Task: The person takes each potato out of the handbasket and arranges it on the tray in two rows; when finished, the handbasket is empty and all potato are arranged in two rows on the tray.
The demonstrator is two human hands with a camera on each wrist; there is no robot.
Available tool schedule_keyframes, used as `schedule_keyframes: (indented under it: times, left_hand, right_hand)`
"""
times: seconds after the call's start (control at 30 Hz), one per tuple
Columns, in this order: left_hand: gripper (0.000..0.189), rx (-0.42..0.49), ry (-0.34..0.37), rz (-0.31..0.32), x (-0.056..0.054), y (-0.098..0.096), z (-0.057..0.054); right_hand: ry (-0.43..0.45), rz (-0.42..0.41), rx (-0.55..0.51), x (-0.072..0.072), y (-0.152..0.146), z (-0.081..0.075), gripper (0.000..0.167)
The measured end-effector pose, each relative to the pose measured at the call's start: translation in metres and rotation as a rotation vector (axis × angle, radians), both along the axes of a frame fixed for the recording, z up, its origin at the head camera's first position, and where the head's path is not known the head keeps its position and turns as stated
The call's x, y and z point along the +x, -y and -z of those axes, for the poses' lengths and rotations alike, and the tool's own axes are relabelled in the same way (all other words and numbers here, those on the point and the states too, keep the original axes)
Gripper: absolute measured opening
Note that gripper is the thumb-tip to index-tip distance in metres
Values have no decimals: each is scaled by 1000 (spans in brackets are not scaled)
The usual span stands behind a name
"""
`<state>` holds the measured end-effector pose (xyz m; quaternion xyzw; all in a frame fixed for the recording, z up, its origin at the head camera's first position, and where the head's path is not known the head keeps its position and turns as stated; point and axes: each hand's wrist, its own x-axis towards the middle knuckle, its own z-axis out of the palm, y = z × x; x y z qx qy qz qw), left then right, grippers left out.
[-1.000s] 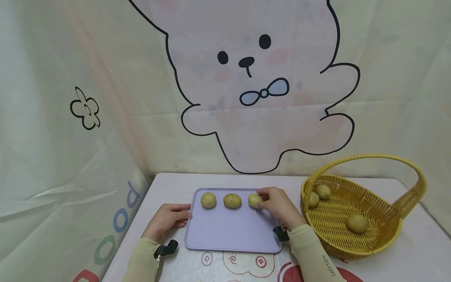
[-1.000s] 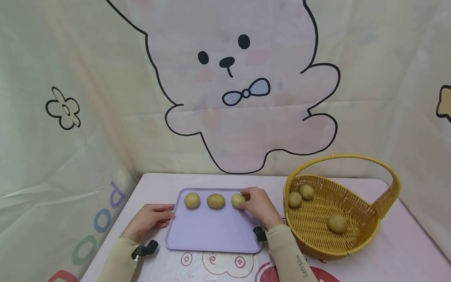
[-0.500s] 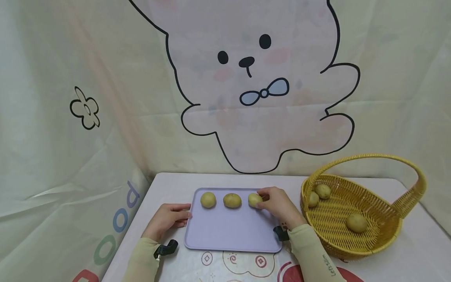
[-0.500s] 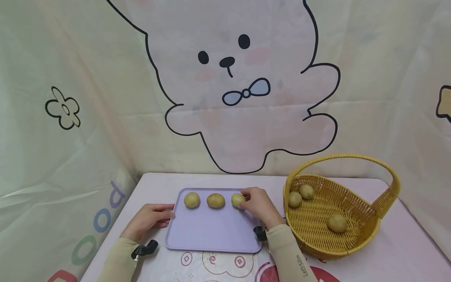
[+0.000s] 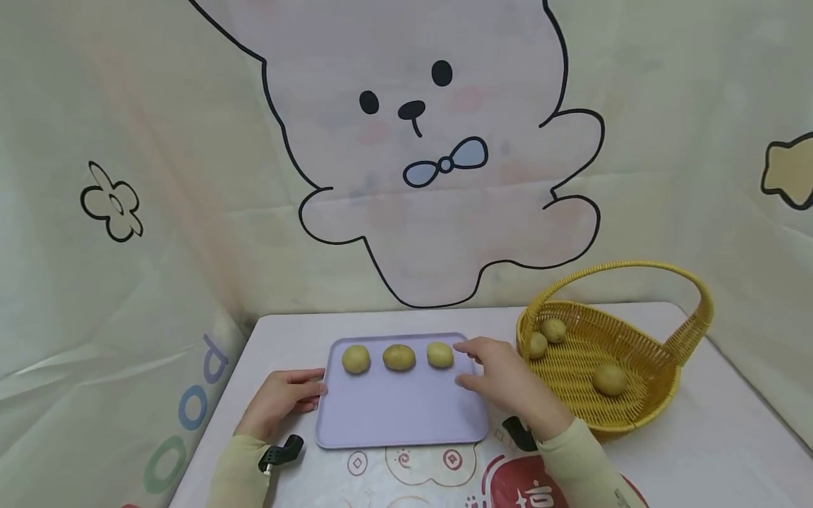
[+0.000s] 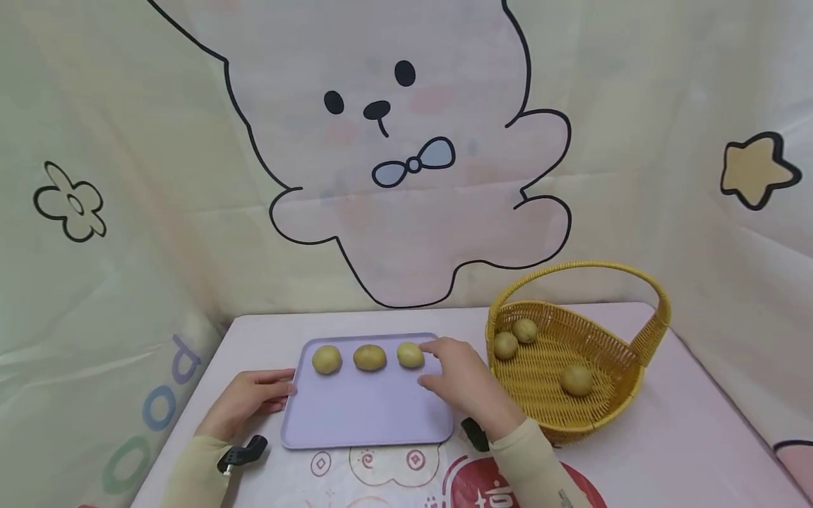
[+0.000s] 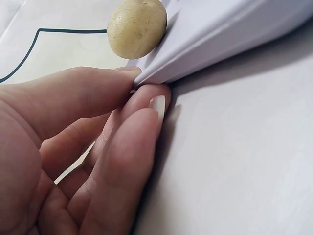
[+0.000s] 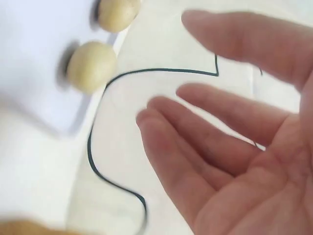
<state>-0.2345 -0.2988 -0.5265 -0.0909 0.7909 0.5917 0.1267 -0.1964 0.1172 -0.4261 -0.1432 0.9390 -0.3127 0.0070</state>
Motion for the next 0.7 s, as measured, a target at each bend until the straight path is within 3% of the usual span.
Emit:
schedule_keyframes:
  times: [0.17, 0.3, 0.43, 0.7]
  left_hand:
    - [52, -13, 5, -9, 0, 0, 0]
    - [53, -21, 12, -9, 0, 1, -2]
    - [52, -15, 12, -14, -1, 3, -3]
    - [55, 9, 19, 7, 0, 1, 2]
  right_hand:
    - [-22, -63, 108, 31, -42, -19, 44]
    - [57, -51, 173, 39, -87, -26, 39]
    - [86, -13, 249, 30, -131, -32, 37]
    - [172, 29, 296, -5, -190, -30, 44]
